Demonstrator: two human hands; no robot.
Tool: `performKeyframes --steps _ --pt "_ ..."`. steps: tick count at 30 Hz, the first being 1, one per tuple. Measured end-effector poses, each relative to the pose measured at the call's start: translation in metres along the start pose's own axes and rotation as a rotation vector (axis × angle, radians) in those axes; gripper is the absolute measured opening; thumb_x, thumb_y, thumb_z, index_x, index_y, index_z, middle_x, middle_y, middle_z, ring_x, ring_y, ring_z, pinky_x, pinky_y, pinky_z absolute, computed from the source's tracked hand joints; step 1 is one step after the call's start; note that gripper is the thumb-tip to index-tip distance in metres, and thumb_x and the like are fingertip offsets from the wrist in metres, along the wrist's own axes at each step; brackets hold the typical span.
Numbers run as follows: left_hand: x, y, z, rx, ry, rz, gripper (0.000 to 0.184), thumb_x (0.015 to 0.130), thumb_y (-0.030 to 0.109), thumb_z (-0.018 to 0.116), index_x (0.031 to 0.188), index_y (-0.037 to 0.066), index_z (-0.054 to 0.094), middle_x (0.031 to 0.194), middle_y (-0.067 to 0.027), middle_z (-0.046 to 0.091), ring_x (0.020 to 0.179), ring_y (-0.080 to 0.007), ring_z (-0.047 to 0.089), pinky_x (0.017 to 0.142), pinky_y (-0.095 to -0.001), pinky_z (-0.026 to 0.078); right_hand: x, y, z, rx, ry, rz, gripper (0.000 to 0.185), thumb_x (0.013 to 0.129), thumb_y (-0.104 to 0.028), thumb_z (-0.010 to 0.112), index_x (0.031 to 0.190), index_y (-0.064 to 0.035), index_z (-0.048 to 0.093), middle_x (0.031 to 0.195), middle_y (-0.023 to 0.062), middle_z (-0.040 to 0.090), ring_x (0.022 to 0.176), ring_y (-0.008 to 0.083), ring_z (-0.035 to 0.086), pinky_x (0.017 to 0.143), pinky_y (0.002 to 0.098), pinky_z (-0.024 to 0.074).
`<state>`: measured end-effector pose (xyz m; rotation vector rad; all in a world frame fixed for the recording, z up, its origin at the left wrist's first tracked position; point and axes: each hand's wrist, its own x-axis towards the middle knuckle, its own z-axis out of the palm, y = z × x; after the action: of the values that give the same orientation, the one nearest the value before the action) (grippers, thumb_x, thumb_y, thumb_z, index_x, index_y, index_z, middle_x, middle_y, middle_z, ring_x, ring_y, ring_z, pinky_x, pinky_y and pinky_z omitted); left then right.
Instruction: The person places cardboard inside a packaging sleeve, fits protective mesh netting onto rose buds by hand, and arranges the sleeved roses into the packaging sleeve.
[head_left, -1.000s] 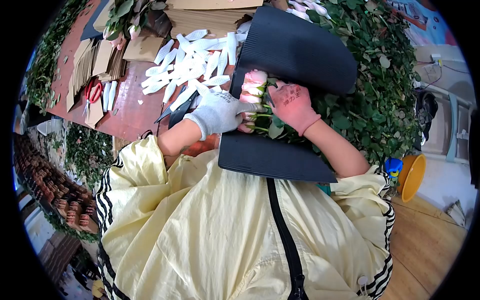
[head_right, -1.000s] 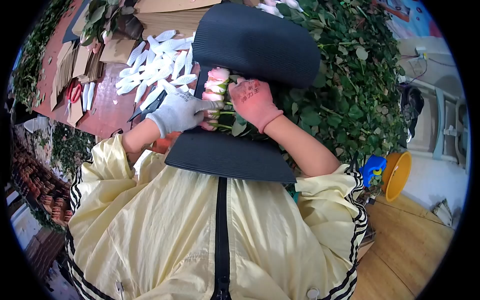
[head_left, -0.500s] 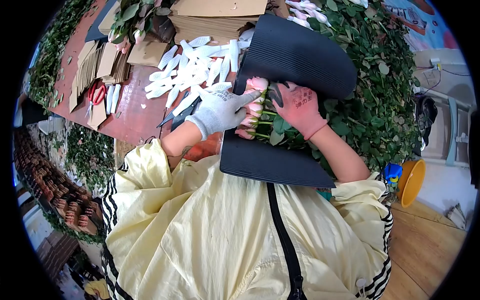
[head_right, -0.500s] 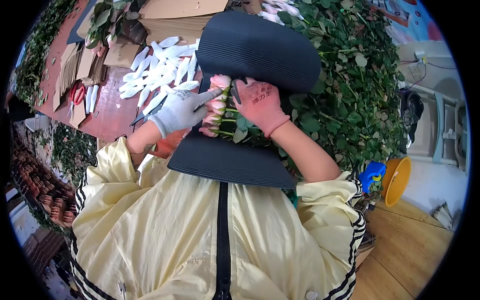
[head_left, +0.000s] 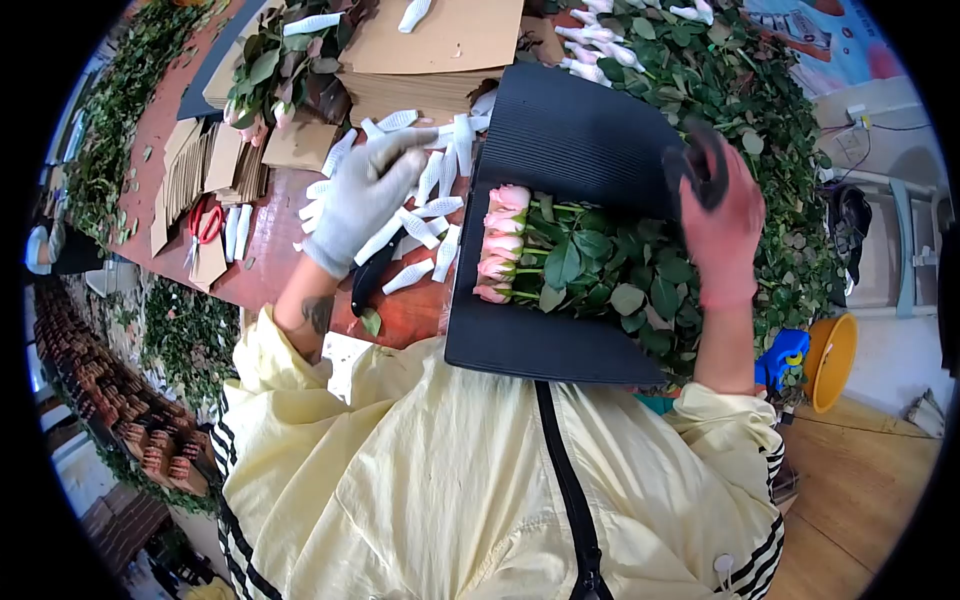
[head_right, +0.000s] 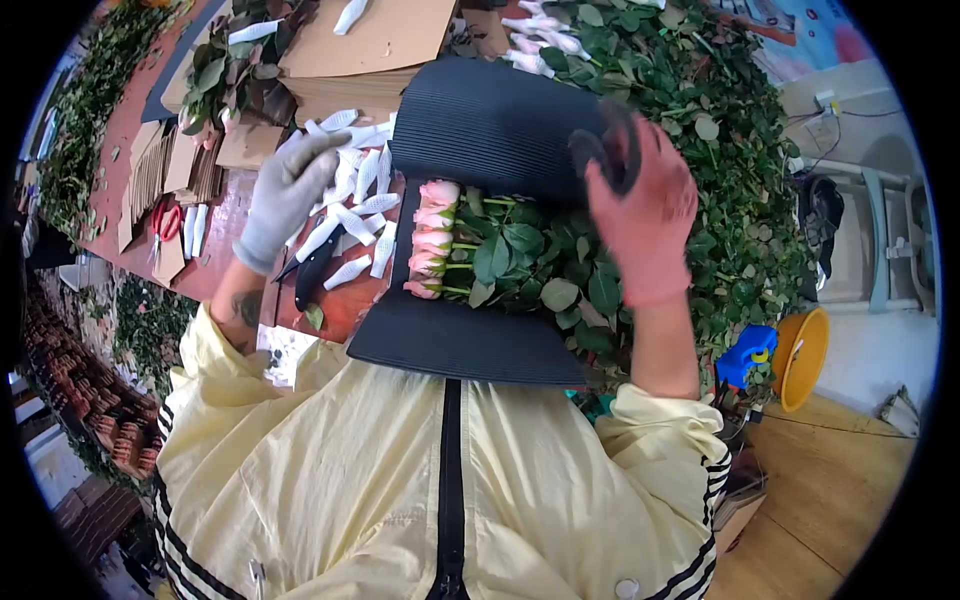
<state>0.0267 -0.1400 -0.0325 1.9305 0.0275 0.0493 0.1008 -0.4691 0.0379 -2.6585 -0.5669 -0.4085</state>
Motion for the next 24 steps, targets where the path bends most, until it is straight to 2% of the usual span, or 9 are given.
performKeyframes --steps 3,5,9,11,12,14,17,19,24 --pt "0.034 0.013 0.004 -0.113 -0.087 0.125 0.057 0.092 0.033 0.056 0.132 -0.005 0.042 0.125 -0.0177 0.053 0.118 -0.0207 0.049 0.100 -0.0319 0.037 0.030 0.046 0.029 -0.238 -0.080 0.213 0.051 0.079 -0.015 0.068 0.125 -0.0010 0.050 0.113 0.0120 0.060 0.105 0.0240 0.057 0.090 0.0293 0.0439" --pt "0.042 0.015 0.016 -0.085 -0.142 0.174 0.068 0.087 0.038 0.062 0.134 -0.005 0.038 0.131 -0.0209 0.048 0.121 -0.0254 0.047 0.101 -0.0328 0.037 0.039 0.080 0.048 0.753 -0.128 0.182 0.055 0.080 -0.006 0.065 0.131 -0.0010 0.045 0.119 0.0098 0.059 0.110 0.0189 0.055 0.093 0.0278 0.0425" --pt "0.020 0.028 0.026 0.021 0.136 0.398 0.105 0.070 0.047 0.075 0.142 -0.007 0.019 0.144 -0.0254 0.027 0.138 -0.0332 0.021 0.112 -0.0404 0.017 0.005 0.025 -0.009 1.367 0.187 0.213 0.052 0.078 0.003 0.062 0.128 0.0027 0.047 0.117 0.0131 0.059 0.110 0.0220 0.055 0.097 0.0328 0.0396" --pt "-0.002 0.026 0.023 0.046 0.103 0.487 0.108 0.068 0.046 0.076 0.143 -0.005 0.016 0.146 -0.0241 0.024 0.139 -0.0327 0.018 0.113 -0.0417 0.015 -0.023 0.042 -0.031 1.414 0.132 0.167 0.045 0.079 -0.005 0.063 0.122 0.0057 0.052 0.114 0.0161 0.060 0.109 0.0250 0.056 0.097 0.0351 0.0404" --pt "-0.016 0.033 0.019 -0.028 -0.061 0.481 0.090 0.071 0.044 0.074 0.136 -0.002 0.031 0.141 -0.0198 0.033 0.134 -0.0326 0.027 0.110 -0.0414 0.021 -0.029 0.054 -0.044 1.494 -0.293 -0.045 0.047 0.078 -0.013 0.066 0.119 0.0064 0.054 0.111 0.0171 0.061 0.107 0.0269 0.058 0.095 0.0359 0.0423" --pt "-0.033 0.023 0.013 0.012 -0.361 0.599 0.059 0.077 0.040 0.068 0.121 0.004 0.052 0.129 -0.0134 0.049 0.125 -0.0321 0.041 0.105 -0.0420 0.031 -0.016 0.068 -0.067 1.259 -1.052 -0.388 0.056 0.071 -0.026 0.070 0.115 0.0049 0.057 0.103 0.0202 0.063 0.096 0.0317 0.062 0.085 0.0387 0.0485" --pt "-0.057 -0.011 0.027 0.105 -0.657 0.556 0.038 0.084 0.036 0.060 0.109 0.007 0.061 0.113 -0.0105 0.059 0.117 -0.0309 0.049 0.099 -0.0415 0.038 -0.010 0.033 -0.058 1.252 -1.086 -0.103 0.059 0.069 -0.031 0.072 0.114 0.0051 0.058 0.094 0.0214 0.065 0.083 0.0318 0.066 0.077 0.0401 0.0526" --pt "-0.063 0.000 0.031 0.140 -0.821 0.319 0.031 0.086 0.018 0.060 0.114 0.005 0.059 0.121 -0.0144 0.056 0.123 -0.0320 0.045 0.105 -0.0445 0.031 -0.006 -0.023 -0.031 1.161 -0.959 0.063 0.061 0.077 -0.039 0.069 0.119 0.0031 0.056 0.105 0.0148 0.064 0.100 0.0243 0.062 0.092 0.0364 0.0455" --pt "-0.061 -0.012 0.032 0.021 -0.878 0.079 0.050 0.091 0.036 0.057 0.126 0.000 0.050 0.126 -0.0159 0.053 0.116 -0.0249 0.048 0.100 -0.0353 0.035 -0.056 0.016 0.150 0.241 -0.488 -0.869 0.054 0.085 -0.026 0.057 0.134 -0.0074 0.042 0.134 0.0153 0.045 0.118 0.0294 0.046 0.102 0.0413 0.0348"
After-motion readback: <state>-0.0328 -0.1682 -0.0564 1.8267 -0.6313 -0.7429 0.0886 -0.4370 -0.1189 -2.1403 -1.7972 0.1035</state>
